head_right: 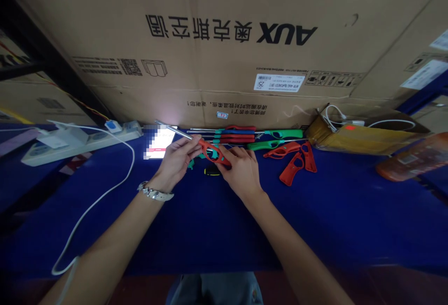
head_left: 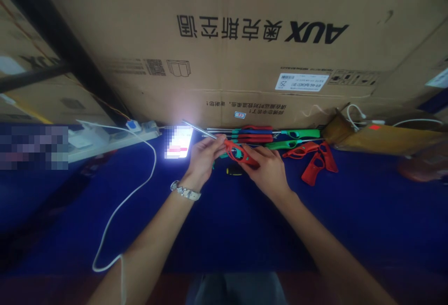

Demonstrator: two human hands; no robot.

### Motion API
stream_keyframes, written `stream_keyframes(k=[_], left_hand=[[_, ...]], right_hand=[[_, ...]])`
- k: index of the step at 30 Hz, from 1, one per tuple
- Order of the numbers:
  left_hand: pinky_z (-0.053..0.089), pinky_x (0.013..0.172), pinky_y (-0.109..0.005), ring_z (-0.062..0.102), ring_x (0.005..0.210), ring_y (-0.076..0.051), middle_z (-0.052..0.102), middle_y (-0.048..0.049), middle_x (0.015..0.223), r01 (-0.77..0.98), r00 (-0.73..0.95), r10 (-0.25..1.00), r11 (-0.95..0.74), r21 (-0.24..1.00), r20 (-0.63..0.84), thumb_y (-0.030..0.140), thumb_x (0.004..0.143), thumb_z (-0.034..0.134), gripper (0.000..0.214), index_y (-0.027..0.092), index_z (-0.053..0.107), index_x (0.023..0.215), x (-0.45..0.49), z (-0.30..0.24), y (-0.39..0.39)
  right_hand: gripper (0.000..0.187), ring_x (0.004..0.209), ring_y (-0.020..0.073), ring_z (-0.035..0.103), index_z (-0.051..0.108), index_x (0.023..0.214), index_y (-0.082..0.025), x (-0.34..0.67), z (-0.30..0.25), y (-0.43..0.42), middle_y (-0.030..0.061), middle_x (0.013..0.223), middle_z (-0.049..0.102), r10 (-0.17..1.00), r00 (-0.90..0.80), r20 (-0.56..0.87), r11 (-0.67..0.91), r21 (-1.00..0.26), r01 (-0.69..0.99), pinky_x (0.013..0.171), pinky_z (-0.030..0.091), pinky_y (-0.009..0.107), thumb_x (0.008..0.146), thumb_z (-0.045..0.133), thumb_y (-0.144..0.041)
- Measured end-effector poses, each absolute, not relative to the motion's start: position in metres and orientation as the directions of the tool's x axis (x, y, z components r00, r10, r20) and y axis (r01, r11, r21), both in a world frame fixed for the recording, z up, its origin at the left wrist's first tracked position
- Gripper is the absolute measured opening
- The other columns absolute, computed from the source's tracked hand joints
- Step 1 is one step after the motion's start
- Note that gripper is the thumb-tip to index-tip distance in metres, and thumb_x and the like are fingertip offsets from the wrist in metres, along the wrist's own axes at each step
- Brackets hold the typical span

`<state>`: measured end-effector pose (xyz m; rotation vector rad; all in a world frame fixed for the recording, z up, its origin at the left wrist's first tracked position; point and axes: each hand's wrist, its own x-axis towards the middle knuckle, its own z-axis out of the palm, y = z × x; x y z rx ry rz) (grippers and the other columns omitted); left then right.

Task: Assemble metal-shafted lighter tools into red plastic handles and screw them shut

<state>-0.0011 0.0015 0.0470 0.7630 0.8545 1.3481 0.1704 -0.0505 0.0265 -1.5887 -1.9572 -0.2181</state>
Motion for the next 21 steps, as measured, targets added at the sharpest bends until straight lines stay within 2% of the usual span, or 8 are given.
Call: stream_keyframes(k=[2, 6, 10, 15, 18, 21], left_hand=[[0.057, 0.082, -0.031, 0.069, 0.070, -0.012, 0.074, -0.0007, 0.073, -0.507, 0.025, 0.996, 0.088, 0.857, -0.087, 0.021, 0.066, 0.087, 0.015, 0.016, 0.076, 0.075, 0.0002, 0.0470, 0.0002], [0.057, 0.083, -0.029, 0.069, 0.070, -0.011, 0.075, -0.0006, 0.075, -0.538, 0.062, 0.989, 0.146, 0.830, -0.134, 0.020, 0.068, 0.086, 0.013, 0.016, 0.076, 0.075, -0.0011, 0.0457, 0.0009], [0.057, 0.082, -0.029, 0.068, 0.070, -0.011, 0.076, -0.0023, 0.082, -0.567, 0.093, 0.977, 0.211, 0.796, -0.193, 0.021, 0.070, 0.086, 0.015, 0.016, 0.077, 0.081, -0.0030, 0.0433, 0.0027], [0.057, 0.082, -0.028, 0.069, 0.074, -0.012, 0.075, -0.0023, 0.083, -0.609, 0.112, 0.969, 0.241, 0.756, -0.219, 0.019, 0.072, 0.084, 0.013, 0.015, 0.076, 0.081, -0.0031, 0.0442, 0.0024], [0.058, 0.082, -0.028, 0.070, 0.074, -0.012, 0.075, -0.0026, 0.083, -0.604, 0.117, 0.970, 0.239, 0.760, -0.212, 0.019, 0.071, 0.085, 0.015, 0.014, 0.076, 0.081, -0.0032, 0.0459, 0.0019], [0.058, 0.081, -0.027, 0.070, 0.074, -0.012, 0.075, -0.0025, 0.083, -0.597, 0.114, 0.971, 0.236, 0.767, -0.210, 0.020, 0.072, 0.085, 0.014, 0.014, 0.076, 0.081, -0.0036, 0.0469, 0.0017]], right_hand=[[0.042, 0.092, 0.0236, 0.069, 0.067, 0.129, -0.028, 0.1697, 0.0267, -0.0494, 0.0056, 0.103, 0.074, 0.837, -0.114, 0.536, 0.280, -0.240, 0.929, 0.082, 0.053, 0.037, 0.087, 0.071, -0.029], [0.045, 0.083, 0.0193, 0.070, 0.065, 0.133, -0.031, 0.1702, 0.0247, -0.0500, 0.0044, 0.105, 0.072, 0.848, -0.100, 0.521, 0.272, -0.266, 0.925, 0.065, 0.053, 0.028, 0.088, 0.070, -0.032], [0.043, 0.076, 0.0168, 0.069, 0.065, 0.133, -0.034, 0.1712, 0.0227, -0.0520, 0.0029, 0.103, 0.071, 0.828, -0.110, 0.549, 0.255, -0.196, 0.947, 0.056, 0.049, 0.025, 0.090, 0.068, -0.039], [0.059, 0.078, 0.0179, 0.069, 0.055, 0.144, -0.030, 0.1708, 0.0232, -0.0536, 0.0066, 0.106, 0.068, 0.797, -0.195, 0.571, 0.306, -0.103, 0.947, 0.061, 0.051, 0.025, 0.092, 0.058, -0.059], [0.051, 0.078, 0.0167, 0.068, 0.058, 0.141, -0.030, 0.1711, 0.0228, -0.0534, 0.0069, 0.109, 0.067, 0.778, -0.204, 0.595, 0.323, -0.101, 0.941, 0.065, 0.052, 0.026, 0.097, 0.051, -0.055], [0.046, 0.083, 0.0174, 0.068, 0.061, 0.137, -0.031, 0.1718, 0.0218, -0.0524, 0.0067, 0.109, 0.068, 0.757, -0.213, 0.618, 0.348, -0.105, 0.932, 0.073, 0.053, 0.027, 0.098, 0.052, -0.052]])
